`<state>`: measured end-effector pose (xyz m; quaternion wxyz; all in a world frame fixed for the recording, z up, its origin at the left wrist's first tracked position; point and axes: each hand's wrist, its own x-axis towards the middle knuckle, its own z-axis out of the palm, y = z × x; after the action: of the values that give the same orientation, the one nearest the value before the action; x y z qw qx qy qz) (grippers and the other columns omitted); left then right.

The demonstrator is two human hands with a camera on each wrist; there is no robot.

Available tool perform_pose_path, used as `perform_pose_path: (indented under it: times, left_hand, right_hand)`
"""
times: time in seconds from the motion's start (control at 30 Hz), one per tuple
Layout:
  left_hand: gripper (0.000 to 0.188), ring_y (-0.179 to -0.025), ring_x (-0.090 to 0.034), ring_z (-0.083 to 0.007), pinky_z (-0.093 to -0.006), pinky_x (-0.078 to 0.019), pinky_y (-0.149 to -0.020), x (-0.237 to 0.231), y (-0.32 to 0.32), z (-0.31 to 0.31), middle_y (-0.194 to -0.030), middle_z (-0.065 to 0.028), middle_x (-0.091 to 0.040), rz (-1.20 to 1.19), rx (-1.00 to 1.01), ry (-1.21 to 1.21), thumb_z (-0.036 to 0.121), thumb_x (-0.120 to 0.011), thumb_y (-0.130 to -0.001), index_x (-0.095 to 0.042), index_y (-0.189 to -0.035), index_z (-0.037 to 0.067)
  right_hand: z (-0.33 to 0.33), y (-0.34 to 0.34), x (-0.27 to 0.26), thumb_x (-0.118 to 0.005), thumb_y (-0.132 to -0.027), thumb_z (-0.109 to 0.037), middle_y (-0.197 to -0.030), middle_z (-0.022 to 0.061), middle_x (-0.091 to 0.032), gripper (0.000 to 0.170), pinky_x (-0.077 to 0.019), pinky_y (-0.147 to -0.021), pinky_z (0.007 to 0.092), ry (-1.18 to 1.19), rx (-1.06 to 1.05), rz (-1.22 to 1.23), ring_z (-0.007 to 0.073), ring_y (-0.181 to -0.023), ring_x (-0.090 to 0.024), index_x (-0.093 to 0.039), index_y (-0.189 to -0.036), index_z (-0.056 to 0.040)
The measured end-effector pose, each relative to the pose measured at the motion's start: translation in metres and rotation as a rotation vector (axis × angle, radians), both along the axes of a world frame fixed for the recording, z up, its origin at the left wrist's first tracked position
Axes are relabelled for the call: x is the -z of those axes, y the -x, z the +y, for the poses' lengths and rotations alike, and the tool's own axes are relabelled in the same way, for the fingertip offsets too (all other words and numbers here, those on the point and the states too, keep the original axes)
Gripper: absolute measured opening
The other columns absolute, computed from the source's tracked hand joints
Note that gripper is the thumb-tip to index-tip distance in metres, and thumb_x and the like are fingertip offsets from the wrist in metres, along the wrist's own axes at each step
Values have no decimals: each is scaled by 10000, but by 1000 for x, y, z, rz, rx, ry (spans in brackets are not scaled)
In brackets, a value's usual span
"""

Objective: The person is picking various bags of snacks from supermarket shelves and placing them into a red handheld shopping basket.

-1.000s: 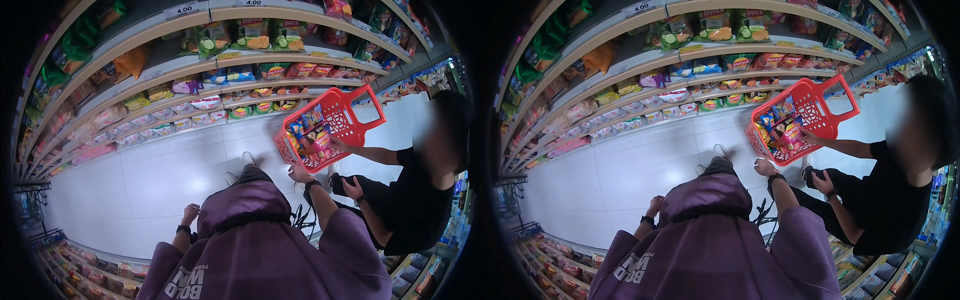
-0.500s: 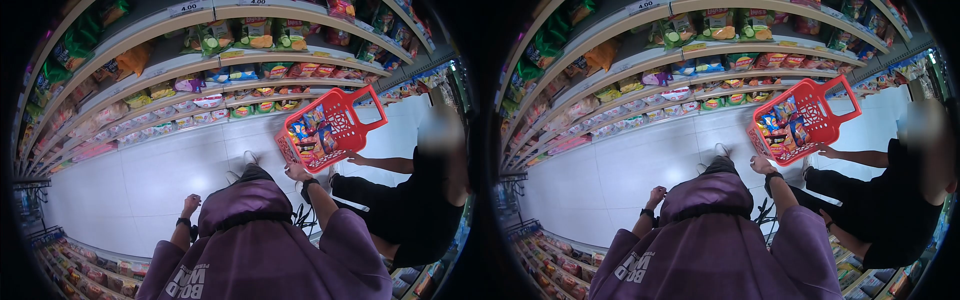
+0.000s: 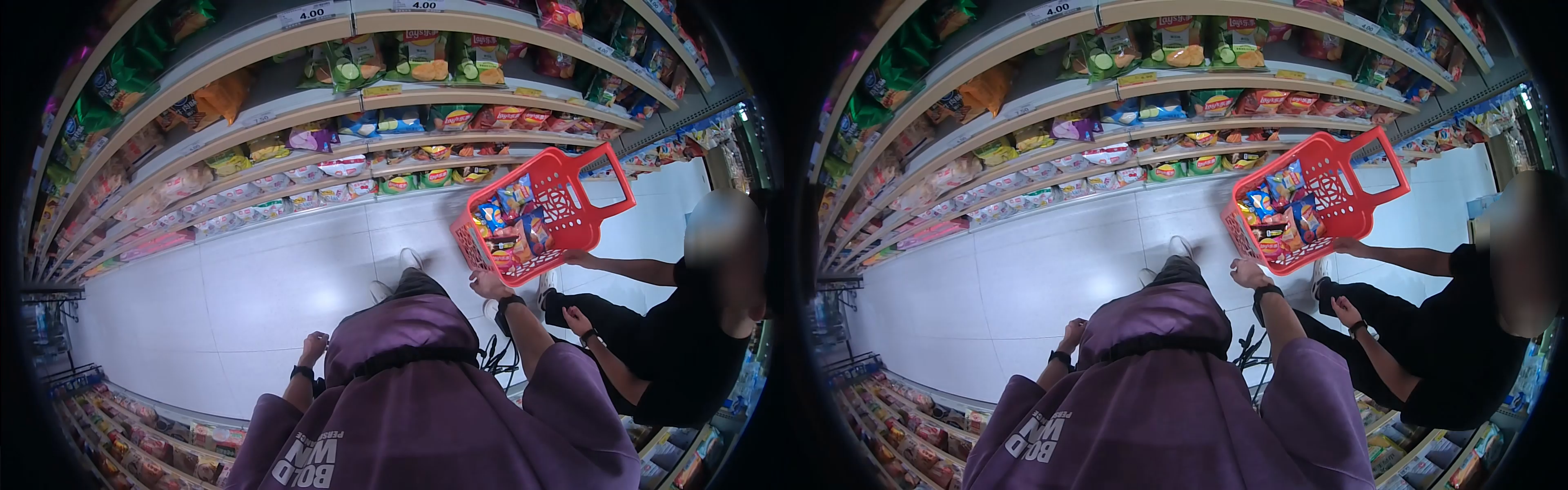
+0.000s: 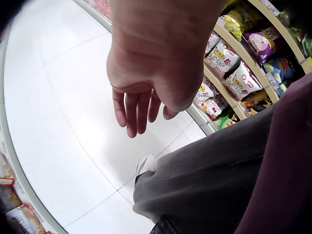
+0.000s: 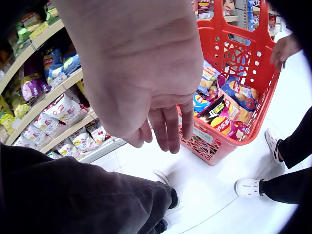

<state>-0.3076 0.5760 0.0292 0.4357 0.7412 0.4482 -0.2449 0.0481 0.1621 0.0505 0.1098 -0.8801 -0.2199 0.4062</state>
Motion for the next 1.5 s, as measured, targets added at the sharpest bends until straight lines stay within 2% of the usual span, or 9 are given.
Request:
perform_pose_path:
  times: [0.33,0.43,0.53,0.73,0.83,1.23,1.43,1.5]
  left_hand:
    - [322,-691,-682,-228,-329,-548,-663,-3,-34,6,-834,-172,-688,-133,-1,40,228,-557,-842,-634,-985,-50]
    - [322,-692,-681,-225,-330,-549,-659,-4,-32,6,-833,-174,-687,-128,-8,46,224,-556,-847,-631,-988,-55]
    - [313,-692,-680,-221,-330,-550,-654,-8,-24,4,-830,-171,-687,-101,-16,38,219,-557,-853,-633,-988,-54]
    - [298,-696,-681,-216,-329,-549,-655,-15,-9,-2,-829,-157,-690,-39,-24,23,216,-562,-862,-640,-984,-45]
    - [294,-700,-683,-219,-326,-549,-656,-15,-5,-4,-827,-154,-690,-32,-18,7,215,-561,-862,-642,-978,-43]
    - [312,-722,-689,-239,-334,-552,-684,-8,-15,-3,-838,-171,-690,-89,10,0,223,-551,-844,-641,-975,-45]
    - [313,-735,-690,-242,-335,-552,-695,-6,-17,-4,-848,-182,-689,-76,-2,6,226,-553,-845,-645,-973,-45]
    - [314,-735,-690,-242,-334,-552,-692,-4,-15,-4,-846,-183,-688,-76,-14,11,227,-553,-847,-645,-973,-46]
  right_hand:
    - [2,1,-4,-570,-816,-221,-986,199,-658,338,-442,-933,389,11,1,4,325,-1040,-582,-605,-1101,-43]
    - [-1,5,4,-609,-782,-188,-1095,157,-635,282,-486,-877,367,5,15,-50,282,-931,-641,-641,-1012,-28]
    - [-4,4,5,-567,-814,-225,-1016,208,-648,340,-459,-912,382,15,-15,-39,335,-989,-610,-603,-1099,-44]
    - [-5,3,5,-562,-813,-229,-1020,204,-648,338,-458,-915,385,-5,2,-12,335,-991,-609,-607,-1091,-41]
    - [-4,6,6,-614,-781,-180,-952,149,-676,271,-491,-874,363,-24,10,-86,270,-918,-654,-644,-1000,-23]
    - [-1,8,-1,-608,-793,-193,-1027,167,-664,299,-487,-888,363,5,3,-41,275,-925,-652,-640,-1041,-31]
    - [-6,10,-4,-599,-795,-207,-950,155,-684,319,-488,-885,364,24,7,-28,285,-927,-650,-631,-1066,-41]
    - [-6,9,-6,-577,-810,-211,-980,175,-670,335,-474,-897,367,33,0,7,310,-952,-631,-608,-1097,-42]
